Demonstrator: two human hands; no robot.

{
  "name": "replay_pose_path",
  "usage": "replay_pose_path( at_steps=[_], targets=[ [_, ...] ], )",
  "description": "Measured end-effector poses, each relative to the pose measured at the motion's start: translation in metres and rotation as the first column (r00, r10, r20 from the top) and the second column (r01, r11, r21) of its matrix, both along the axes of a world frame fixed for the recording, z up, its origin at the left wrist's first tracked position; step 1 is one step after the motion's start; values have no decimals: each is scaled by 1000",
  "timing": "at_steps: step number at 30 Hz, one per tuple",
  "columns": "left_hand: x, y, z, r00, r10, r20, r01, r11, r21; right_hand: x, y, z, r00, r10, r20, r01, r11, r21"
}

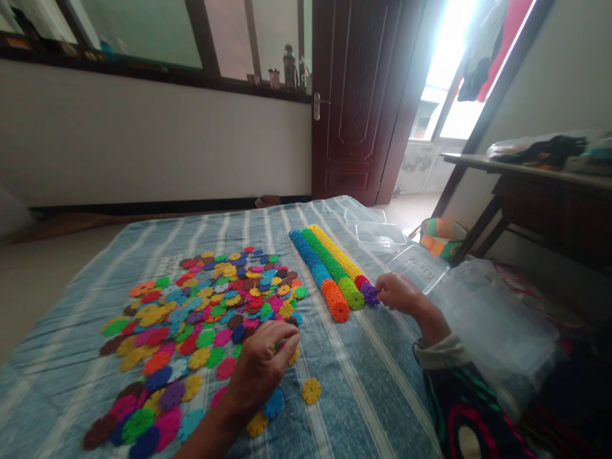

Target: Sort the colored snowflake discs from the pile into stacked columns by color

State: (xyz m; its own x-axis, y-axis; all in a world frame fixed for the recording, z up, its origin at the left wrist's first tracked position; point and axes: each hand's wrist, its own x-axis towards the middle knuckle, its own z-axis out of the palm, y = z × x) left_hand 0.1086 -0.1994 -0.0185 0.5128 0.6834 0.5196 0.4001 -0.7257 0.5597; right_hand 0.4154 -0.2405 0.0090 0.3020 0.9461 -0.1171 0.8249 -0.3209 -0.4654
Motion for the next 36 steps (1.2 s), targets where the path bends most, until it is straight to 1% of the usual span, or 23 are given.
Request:
replay_pose_path(
  at_steps=[6,10,12,13,15,16,18,20,21,23,24,26,27,29,31,33,34,36],
  targets=[
    [-2,2,-4,999,-14,-40,15,1000,25,4,3,-13,997,-54,55,55,998,-15],
    [-5,1,-6,996,7,-87,-3,999,47,8,0,-19,995,-63,74,64,998,-12],
    [-6,0,-8,992,18,-124,-10,998,64,8,-3,-19,994,-51,92,51,999,2],
    [-7,-1,-9,989,27,-148,-17,997,73,7,-5,-18,989,-43,142,38,999,32],
    [-9,-2,-12,981,56,-183,-38,995,97,-2,-6,-15,978,9,209,-31,994,103],
    [-11,-3,-13,976,66,-206,-45,994,105,-10,-7,-14,977,60,204,-89,987,137],
    [-15,-4,-14,964,77,-254,-51,993,107,-34,-7,-12,963,221,154,-248,949,193],
    [-21,-5,-13,951,88,-296,-57,992,111,-65,-8,-12,917,390,85,-399,894,203],
    [-26,-5,-11,945,103,-311,-69,991,119,-81,-9,-13,891,451,56,-453,870,194],
    [-40,-1,-8,930,151,-334,-112,985,135,-112,-9,-18,840,542,38,-539,822,184],
    [-49,2,-6,919,192,-344,-151,978,142,-126,-9,-23,814,579,46,-576,793,198],
    [-72,11,-1,879,305,-366,-269,952,146,-147,-8,-33,767,635,86,-635,735,237],
    [-85,15,2,844,377,-382,-347,926,147,-155,-7,-39,745,657,113,-660,702,267],
    [-109,24,7,744,514,-426,-508,850,139,-165,-3,-52,712,682,168,-691,637,341],
    [-128,30,9,645,604,-467,-625,769,132,-170,0,-65,704,681,200,-689,586,426],
    [-136,34,9,586,646,-488,-686,717,125,-172,2,-76,708,682,185,-667,558,494],
    [-136,35,8,569,654,-498,-702,702,119,-172,3,-80,707,689,162,-656,551,516],
    [-130,36,4,544,640,-543,-713,694,104,-171,3,-86,700,707,101,-638,555,534]
  ],
)
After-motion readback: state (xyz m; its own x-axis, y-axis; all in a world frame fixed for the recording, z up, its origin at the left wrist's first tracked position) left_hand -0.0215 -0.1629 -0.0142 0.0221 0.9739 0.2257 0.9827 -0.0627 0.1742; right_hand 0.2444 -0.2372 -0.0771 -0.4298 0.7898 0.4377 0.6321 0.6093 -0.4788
